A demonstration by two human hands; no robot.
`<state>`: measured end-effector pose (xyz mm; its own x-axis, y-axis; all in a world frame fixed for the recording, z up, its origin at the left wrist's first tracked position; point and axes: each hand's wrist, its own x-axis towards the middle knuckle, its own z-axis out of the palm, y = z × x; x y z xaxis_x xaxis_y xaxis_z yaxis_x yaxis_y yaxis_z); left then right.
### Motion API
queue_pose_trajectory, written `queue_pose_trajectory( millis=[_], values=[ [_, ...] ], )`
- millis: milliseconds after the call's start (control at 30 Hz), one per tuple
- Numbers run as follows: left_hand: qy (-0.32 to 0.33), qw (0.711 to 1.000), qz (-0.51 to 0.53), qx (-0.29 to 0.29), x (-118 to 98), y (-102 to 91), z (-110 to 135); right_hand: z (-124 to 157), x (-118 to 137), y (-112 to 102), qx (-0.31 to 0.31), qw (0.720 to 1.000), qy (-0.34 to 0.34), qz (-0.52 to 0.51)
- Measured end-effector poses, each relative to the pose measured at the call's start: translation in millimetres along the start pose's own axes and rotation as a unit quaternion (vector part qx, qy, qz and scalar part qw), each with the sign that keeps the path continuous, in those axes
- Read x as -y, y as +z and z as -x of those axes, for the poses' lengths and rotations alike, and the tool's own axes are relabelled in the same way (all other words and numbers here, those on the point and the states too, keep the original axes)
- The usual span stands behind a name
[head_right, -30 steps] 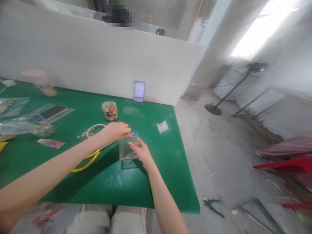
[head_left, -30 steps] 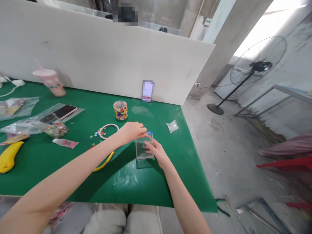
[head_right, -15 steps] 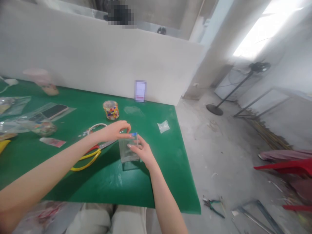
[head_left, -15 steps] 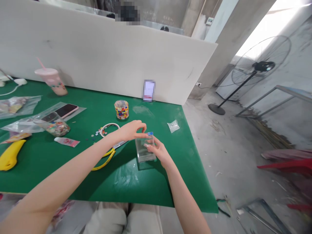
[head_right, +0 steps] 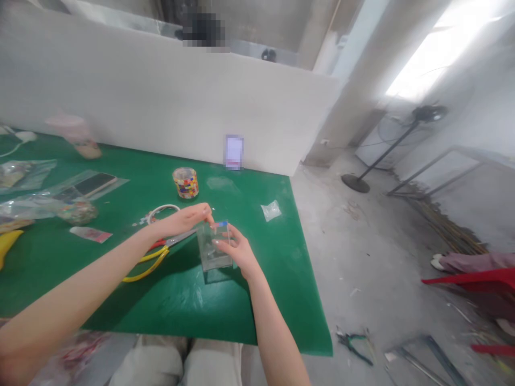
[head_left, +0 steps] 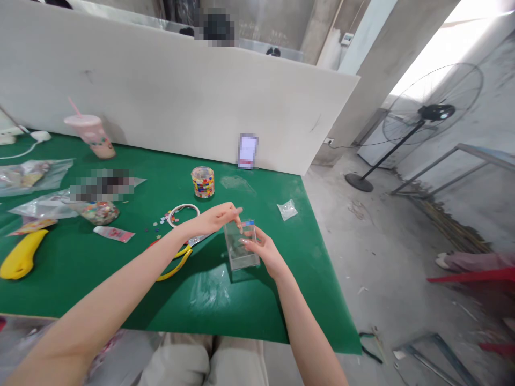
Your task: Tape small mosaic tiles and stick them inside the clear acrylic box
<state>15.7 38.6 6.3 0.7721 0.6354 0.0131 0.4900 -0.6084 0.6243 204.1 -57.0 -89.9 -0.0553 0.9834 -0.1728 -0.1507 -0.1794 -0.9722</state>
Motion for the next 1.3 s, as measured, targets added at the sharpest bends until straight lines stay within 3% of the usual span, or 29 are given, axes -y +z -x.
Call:
queue_pose_trajectory(
  millis=[300,600,1000,1100,1200,1300],
  values=[
    [0.0,1.0,0.02,0.007,-2.9,12.2,9.4,1.8,1.9,2.3,0.008,0.999,-0.015,-0.03],
    [-0.018,0.991,0.128,0.023,-8.6,16.5,11.6,2.7,2.0,0.1,-0.006,0.999,-0.012,-0.047],
    [-0.044,0.978,0.193,-0.058,-10.1,33.8,12.2,-1.9,-8.5,0.6,-0.023,0.999,-0.024,-0.028],
    [-0.058,0.971,0.209,-0.105,0.4,37.6,15.2,-2.8,-7.9,-1.2,-0.022,0.999,-0.03,-0.014],
    [-0.11,0.947,0.207,-0.219,18.0,39.5,21.4,-4.3,-9.3,-4.7,-0.021,0.999,-0.035,0.006],
    [-0.179,0.905,0.185,-0.338,37.7,37.2,32.3,-6.6,-13.3,-7.0,-0.018,0.998,-0.046,0.031]
  ],
)
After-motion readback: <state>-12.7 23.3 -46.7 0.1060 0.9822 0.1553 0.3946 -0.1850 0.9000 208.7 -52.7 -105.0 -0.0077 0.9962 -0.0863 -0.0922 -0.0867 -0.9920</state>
